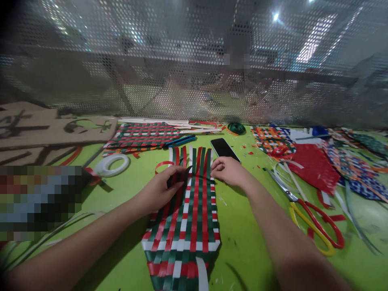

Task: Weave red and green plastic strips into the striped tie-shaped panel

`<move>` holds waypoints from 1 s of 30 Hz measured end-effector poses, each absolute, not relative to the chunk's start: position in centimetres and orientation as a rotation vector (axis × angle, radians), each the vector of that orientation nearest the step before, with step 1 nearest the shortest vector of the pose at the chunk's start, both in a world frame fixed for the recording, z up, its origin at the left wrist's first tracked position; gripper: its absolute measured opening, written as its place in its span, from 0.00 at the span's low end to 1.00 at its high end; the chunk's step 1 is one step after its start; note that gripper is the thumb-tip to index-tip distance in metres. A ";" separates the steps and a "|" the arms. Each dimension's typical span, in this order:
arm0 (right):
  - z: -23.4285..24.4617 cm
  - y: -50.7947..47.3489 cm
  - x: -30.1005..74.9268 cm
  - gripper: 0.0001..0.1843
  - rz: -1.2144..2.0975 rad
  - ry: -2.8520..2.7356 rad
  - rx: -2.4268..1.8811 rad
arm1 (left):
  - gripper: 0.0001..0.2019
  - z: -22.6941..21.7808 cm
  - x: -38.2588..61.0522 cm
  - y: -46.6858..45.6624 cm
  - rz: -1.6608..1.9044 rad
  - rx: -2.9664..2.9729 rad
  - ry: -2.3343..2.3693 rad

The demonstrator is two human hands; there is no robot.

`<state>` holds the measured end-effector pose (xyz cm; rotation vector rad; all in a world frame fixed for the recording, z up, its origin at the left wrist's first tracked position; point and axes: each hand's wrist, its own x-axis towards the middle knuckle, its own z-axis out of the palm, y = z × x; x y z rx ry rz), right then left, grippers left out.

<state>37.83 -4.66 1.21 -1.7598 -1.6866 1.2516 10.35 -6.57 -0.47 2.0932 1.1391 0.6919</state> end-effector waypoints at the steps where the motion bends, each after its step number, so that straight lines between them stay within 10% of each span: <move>1: 1.2 -4.7 37.8 0.11 1.252 -1.676 -1.759 | 0.19 -0.5 10.3 -6.6 0.692 2.091 1.135; 30: 2.2 -4.0 37.9 0.10 1.354 -1.667 -1.811 | 0.19 -1.0 10.5 -6.3 0.668 2.183 1.143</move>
